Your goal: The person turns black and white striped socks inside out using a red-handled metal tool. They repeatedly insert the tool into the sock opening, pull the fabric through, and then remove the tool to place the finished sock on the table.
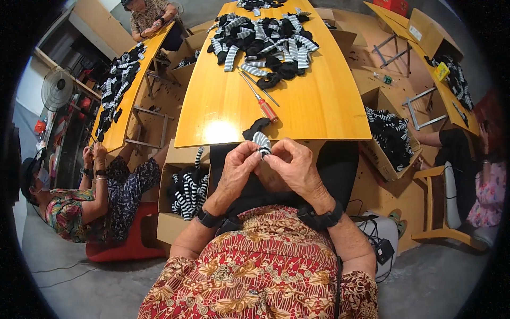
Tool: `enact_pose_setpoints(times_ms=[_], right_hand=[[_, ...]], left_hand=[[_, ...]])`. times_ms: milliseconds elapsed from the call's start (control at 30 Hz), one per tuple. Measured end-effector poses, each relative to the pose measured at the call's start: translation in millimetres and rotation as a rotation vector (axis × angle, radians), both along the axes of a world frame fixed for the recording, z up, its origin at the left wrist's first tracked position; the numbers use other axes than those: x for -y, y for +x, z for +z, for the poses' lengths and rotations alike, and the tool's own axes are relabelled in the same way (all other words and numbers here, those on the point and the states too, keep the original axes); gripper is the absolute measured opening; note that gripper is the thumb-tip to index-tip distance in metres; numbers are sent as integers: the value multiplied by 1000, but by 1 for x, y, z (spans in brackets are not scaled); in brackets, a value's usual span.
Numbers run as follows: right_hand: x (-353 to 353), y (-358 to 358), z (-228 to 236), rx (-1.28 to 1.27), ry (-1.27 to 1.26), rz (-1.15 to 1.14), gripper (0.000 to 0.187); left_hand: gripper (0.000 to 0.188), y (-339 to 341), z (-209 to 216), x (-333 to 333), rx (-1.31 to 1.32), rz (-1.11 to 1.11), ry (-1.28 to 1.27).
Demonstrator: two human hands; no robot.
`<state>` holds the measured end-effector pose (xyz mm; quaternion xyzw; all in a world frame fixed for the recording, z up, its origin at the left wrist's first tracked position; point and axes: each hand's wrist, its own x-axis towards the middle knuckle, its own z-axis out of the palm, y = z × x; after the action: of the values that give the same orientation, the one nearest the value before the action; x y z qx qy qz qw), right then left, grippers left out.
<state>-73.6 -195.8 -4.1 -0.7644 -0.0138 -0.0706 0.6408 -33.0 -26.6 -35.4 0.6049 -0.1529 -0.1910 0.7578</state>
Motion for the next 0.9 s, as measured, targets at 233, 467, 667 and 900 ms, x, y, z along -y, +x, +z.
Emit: enact_pose_setpoints(times_ms=[233, 467, 667, 900], right_hand=[[2, 5, -6, 15, -62, -84, 11], [-4, 20, -30, 29, 54, -113, 7], [1, 12, -18, 17, 49, -50, 5], [5, 10, -16, 32, -82, 26, 7]], left_hand=[[12, -6, -7, 5, -108, 36, -141], [11, 4, -10, 14, -171, 33, -217], [17, 1, -3, 20, -43, 69, -151], [16, 1, -5, 8, 178, 93, 48]])
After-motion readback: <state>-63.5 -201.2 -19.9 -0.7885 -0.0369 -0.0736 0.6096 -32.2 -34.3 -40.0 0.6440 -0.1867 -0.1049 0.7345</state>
